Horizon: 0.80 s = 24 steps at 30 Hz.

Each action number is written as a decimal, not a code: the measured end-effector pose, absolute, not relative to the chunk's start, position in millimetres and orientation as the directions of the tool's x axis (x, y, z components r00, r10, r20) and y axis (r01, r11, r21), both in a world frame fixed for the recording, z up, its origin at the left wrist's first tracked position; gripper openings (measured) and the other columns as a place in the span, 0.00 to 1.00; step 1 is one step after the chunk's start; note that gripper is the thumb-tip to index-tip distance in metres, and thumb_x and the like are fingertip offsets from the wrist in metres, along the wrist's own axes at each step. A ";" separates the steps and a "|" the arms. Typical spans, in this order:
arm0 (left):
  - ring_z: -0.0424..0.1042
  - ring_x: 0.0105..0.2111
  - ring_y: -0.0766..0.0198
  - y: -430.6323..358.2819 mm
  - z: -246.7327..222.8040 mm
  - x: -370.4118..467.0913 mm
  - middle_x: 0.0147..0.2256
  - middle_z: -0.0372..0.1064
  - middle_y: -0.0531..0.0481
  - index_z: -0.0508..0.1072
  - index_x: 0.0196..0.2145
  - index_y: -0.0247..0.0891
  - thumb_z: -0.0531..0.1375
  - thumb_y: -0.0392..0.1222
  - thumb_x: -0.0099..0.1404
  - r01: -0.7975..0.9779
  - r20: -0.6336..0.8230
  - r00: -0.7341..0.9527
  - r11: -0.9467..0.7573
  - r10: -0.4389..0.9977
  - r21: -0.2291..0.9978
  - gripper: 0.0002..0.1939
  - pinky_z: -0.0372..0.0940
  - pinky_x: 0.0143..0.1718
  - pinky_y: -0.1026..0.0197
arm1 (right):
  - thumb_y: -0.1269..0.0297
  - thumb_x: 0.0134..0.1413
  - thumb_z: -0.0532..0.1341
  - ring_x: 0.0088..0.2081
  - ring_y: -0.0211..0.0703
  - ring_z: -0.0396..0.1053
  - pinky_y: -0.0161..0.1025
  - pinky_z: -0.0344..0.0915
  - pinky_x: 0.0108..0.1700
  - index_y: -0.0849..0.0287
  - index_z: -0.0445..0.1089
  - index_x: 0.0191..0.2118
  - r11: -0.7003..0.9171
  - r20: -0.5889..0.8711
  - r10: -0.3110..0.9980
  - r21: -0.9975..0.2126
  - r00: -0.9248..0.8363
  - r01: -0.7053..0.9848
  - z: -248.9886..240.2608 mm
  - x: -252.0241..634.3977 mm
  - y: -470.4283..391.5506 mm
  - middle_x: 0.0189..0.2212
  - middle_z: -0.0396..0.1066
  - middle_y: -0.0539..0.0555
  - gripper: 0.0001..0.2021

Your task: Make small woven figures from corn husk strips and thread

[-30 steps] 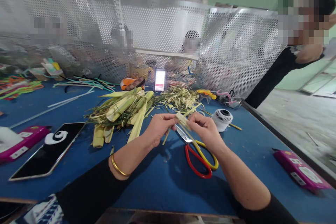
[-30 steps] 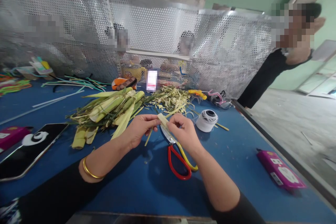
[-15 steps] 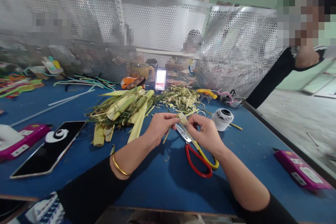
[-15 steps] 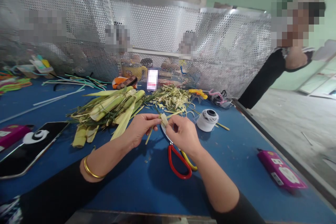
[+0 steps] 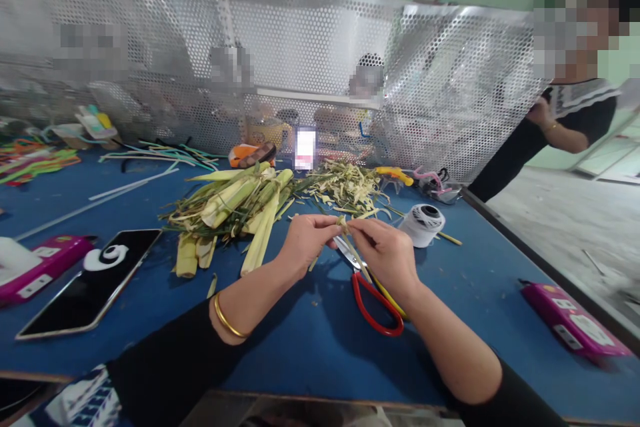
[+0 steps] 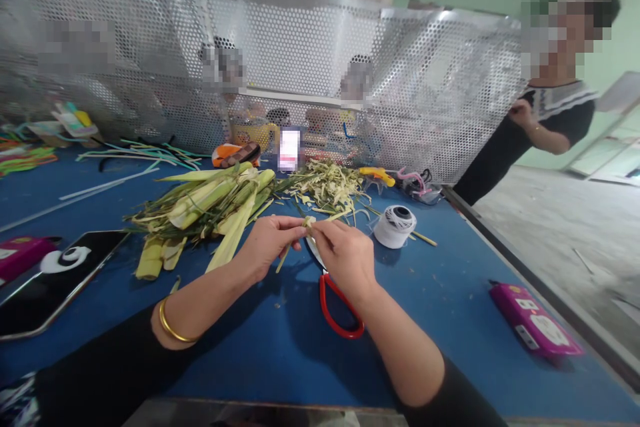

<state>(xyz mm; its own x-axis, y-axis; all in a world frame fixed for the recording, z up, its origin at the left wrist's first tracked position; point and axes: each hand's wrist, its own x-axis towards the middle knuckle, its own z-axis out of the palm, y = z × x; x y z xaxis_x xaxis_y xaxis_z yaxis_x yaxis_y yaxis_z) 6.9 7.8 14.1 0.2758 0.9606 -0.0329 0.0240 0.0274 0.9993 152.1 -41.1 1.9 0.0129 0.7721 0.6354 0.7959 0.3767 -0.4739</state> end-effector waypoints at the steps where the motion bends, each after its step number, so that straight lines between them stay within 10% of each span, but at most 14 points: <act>1: 0.62 0.18 0.71 7.6 13.6 7.1 0.19 0.70 0.53 0.80 0.30 0.34 0.64 0.36 0.52 0.023 -0.031 0.275 0.026 0.961 0.999 0.07 0.51 0.17 0.68 | 0.62 0.59 0.56 0.31 0.42 0.71 0.37 0.63 0.34 0.53 0.77 0.34 0.388 0.634 0.773 -0.504 0.025 0.772 1.5 151.8 -40.6 0.31 0.76 0.54 0.11; 8: 0.63 0.18 0.70 7.6 7.7 9.0 0.20 0.70 0.52 0.80 0.35 0.33 0.65 0.37 0.52 0.010 -0.063 0.287 0.062 0.956 0.998 0.11 0.49 0.16 0.68 | 0.57 0.52 0.61 0.21 0.36 0.58 0.34 0.55 0.24 0.58 0.76 0.27 0.297 0.481 0.847 -0.782 0.227 0.549 0.8 149.8 -36.1 0.21 0.69 0.50 0.11; 24: 0.67 0.19 0.70 3.6 11.1 10.6 0.26 0.76 0.52 0.80 0.32 0.37 0.65 0.36 0.54 0.079 0.070 0.246 -0.092 0.967 0.993 0.06 0.61 0.25 0.67 | 0.57 0.50 0.62 0.22 0.37 0.59 0.35 0.54 0.25 0.57 0.75 0.27 0.227 0.429 0.865 -0.797 0.260 0.560 2.4 153.2 -35.7 0.19 0.68 0.48 0.09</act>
<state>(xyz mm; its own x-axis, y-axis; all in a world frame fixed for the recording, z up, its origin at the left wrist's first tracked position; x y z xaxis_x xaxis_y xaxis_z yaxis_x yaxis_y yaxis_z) 10.6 3.6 11.1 0.2460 0.9667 0.0702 0.0794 -0.0923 0.9926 153.2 -35.7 2.4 0.2598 0.8653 0.4287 0.5596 0.2269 -0.7971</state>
